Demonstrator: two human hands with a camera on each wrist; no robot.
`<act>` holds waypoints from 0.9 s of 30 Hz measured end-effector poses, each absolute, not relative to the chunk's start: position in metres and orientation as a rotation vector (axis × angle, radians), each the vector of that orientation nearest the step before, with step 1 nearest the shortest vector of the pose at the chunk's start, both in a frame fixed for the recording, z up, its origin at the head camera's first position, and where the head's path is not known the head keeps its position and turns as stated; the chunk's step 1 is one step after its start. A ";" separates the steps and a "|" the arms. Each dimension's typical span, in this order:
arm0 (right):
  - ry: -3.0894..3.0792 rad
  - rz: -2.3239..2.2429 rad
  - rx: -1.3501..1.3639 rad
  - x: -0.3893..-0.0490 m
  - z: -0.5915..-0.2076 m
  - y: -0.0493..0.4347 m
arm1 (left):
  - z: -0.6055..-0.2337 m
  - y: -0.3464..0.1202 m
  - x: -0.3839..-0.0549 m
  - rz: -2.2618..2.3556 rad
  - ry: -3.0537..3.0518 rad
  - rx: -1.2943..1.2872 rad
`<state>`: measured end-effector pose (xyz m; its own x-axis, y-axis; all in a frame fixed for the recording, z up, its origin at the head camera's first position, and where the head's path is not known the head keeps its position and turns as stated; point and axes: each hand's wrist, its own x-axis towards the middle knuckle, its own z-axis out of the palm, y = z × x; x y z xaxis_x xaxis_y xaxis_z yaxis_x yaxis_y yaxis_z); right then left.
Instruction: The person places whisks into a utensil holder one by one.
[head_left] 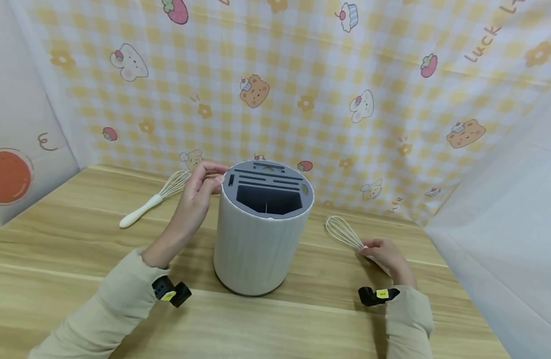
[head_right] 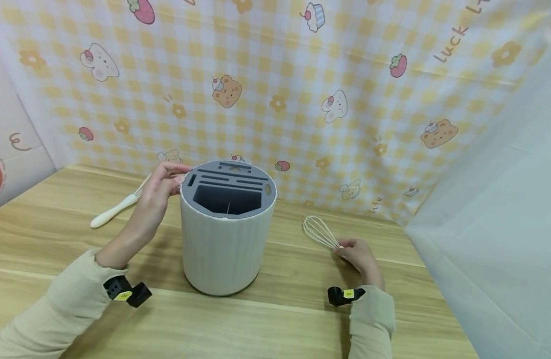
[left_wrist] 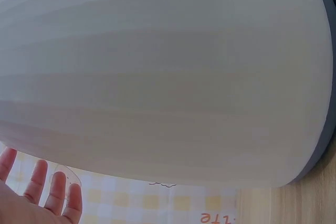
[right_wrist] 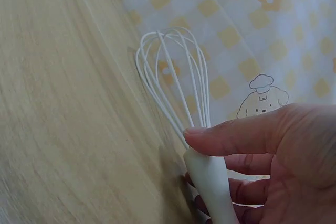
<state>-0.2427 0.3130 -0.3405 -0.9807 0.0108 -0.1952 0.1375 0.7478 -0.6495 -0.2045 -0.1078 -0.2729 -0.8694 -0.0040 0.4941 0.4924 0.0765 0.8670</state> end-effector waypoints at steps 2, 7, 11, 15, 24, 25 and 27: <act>2.771 -1.051 0.119 -0.243 -0.341 0.313 | -0.273 -0.108 -0.204 -1.849 -1.997 -0.483; 2.767 -1.042 0.114 -0.243 -0.340 0.312 | -0.273 -0.108 -0.204 -1.850 -2.003 -0.471; 2.791 -1.019 0.126 -0.241 -0.335 0.310 | -0.273 -0.108 -0.204 -1.848 -2.002 -0.471; 2.822 -1.047 0.131 -0.239 -0.327 0.307 | -0.273 -0.107 -0.204 -1.851 -2.000 -0.474; 2.876 -1.222 0.120 -0.236 -0.300 0.300 | -0.273 -0.107 -0.205 -1.853 -1.994 -0.479; 2.881 -1.244 0.127 -0.235 -0.296 0.299 | -0.273 -0.107 -0.205 -1.852 -1.994 -0.481; 2.907 -1.288 0.143 -0.234 -0.289 0.297 | -0.273 -0.107 -0.205 -1.852 -1.993 -0.483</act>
